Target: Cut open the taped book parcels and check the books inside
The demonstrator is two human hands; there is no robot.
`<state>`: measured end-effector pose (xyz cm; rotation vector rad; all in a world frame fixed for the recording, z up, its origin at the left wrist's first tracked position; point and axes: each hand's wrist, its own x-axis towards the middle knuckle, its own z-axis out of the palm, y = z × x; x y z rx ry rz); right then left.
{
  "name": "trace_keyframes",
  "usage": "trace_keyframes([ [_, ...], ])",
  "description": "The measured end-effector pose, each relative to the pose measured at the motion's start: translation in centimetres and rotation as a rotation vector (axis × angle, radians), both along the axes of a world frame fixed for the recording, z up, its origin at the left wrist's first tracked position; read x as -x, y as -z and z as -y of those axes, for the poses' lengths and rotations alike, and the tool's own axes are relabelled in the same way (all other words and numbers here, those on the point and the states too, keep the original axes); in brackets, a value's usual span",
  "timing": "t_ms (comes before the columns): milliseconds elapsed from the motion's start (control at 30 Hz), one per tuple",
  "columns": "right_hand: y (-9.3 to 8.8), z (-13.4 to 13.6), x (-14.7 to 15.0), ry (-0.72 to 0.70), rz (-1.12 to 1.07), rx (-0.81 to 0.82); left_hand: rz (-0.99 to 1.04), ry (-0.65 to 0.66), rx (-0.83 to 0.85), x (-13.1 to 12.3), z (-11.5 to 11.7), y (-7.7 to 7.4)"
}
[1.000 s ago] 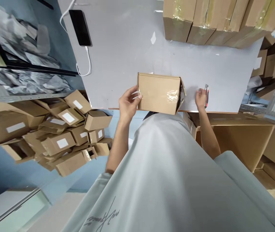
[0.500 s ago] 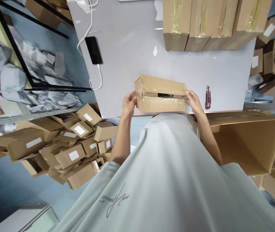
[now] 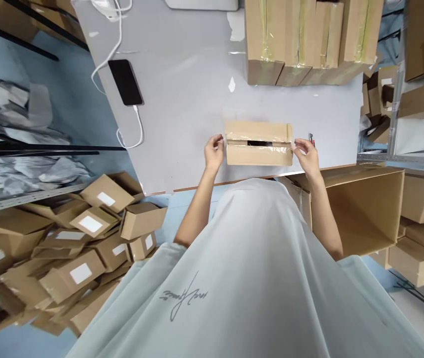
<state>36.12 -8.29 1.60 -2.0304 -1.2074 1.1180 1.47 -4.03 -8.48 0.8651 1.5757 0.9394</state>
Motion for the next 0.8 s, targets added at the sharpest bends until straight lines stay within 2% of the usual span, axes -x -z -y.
trace_keyframes([
  [67, -0.5, -0.1, 0.2, -0.041, 0.098, -0.020, -0.155, 0.006, -0.114, 0.7, 1.0, -2.8],
  [133, -1.0, -0.5, 0.4, -0.149, 0.245, -0.050, -0.278, 0.098, -0.263, 0.4, 2.0, -6.0],
  [233, -1.7, -1.4, 1.1, -0.364, 0.469, -0.096, -0.401, 0.422, -0.466, -1.8, 2.9, -9.3],
  [333, -2.4, -2.6, 1.4, -0.526, 0.577, -0.112, -0.556, 0.766, -0.528, -4.5, 2.7, -9.9],
  [400, -2.8, -3.5, 1.3, -0.581, 0.597, -0.138, -0.655, 0.887, -0.507, -5.5, 2.5, -9.5],
  [500, -2.9, -4.9, 0.9, -0.626, 0.579, -0.201, -0.747, 0.920, -0.490, -5.9, 2.7, -9.5],
  [600, -2.6, -5.9, 1.0, -0.725, 0.544, -0.223, -0.772, 0.910, -0.503, -5.5, 3.5, -10.4],
  [800, -2.2, -6.6, 3.1, -0.969, 0.565, -0.201, -0.739, 0.951, -0.549, -4.7, 5.6, -11.9],
])
